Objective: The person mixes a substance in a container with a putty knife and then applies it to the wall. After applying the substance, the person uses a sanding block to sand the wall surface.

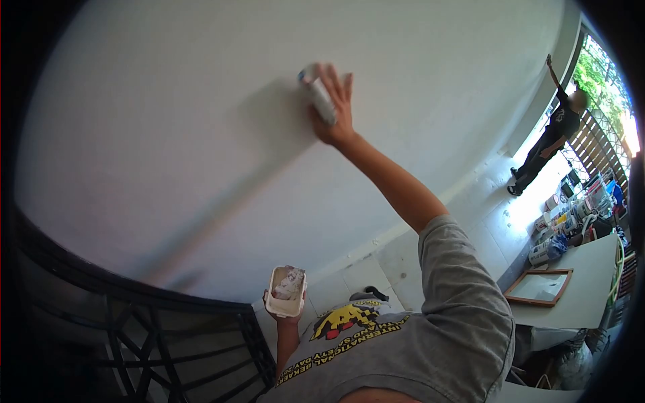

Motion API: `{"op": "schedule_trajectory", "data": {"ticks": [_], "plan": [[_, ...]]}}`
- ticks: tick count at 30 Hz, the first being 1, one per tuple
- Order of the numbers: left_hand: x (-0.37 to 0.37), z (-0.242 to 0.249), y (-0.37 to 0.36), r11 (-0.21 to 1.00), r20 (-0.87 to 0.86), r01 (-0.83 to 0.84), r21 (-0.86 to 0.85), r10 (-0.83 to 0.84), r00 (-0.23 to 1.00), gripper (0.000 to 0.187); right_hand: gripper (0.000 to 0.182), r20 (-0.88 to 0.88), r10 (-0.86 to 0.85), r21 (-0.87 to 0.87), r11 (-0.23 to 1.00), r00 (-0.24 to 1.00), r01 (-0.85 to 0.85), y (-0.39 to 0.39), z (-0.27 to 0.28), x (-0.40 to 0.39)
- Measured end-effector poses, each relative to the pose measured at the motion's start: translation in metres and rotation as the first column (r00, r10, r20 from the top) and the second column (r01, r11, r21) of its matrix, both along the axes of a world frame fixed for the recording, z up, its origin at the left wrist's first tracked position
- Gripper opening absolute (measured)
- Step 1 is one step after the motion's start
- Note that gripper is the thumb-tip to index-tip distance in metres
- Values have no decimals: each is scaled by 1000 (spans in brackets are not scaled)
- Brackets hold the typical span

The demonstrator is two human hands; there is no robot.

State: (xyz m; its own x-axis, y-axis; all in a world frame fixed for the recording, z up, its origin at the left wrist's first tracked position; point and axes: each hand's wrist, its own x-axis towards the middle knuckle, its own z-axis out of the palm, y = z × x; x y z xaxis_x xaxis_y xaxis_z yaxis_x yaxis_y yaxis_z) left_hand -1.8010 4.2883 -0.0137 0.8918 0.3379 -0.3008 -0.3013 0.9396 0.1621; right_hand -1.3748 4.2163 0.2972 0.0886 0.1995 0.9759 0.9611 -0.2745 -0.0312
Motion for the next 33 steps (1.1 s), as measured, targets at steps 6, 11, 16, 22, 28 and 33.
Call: {"op": "schedule_trajectory", "data": {"ticks": [6,11,16,22,28,33], "plan": [[-3,-16,5,992,-48,-59,-111,54,997,70,62,76,154,-87,985,985,-147,-41,-7,36],[-6,-28,-5,990,-61,-104,93,110,992,62,34,-141,65,447,895,988,5,-96,-31,107],[0,-31,-16,988,1,-157,13,157,988,64,50,-539,298,659,732,788,174,-128,-66,104],[5,-8,-13,978,-121,-174,-114,160,980,69,55,-750,292,455,879,593,143,-137,-183,28],[6,27,-6,1000,119,-10,-13,11,993,69,55,-970,190,215,962,154,166,-171,-354,-154],[9,-18,2,994,161,-34,-105,51,986,72,45,-990,-139,-136,986,34,93,-193,-413,-189]]}}
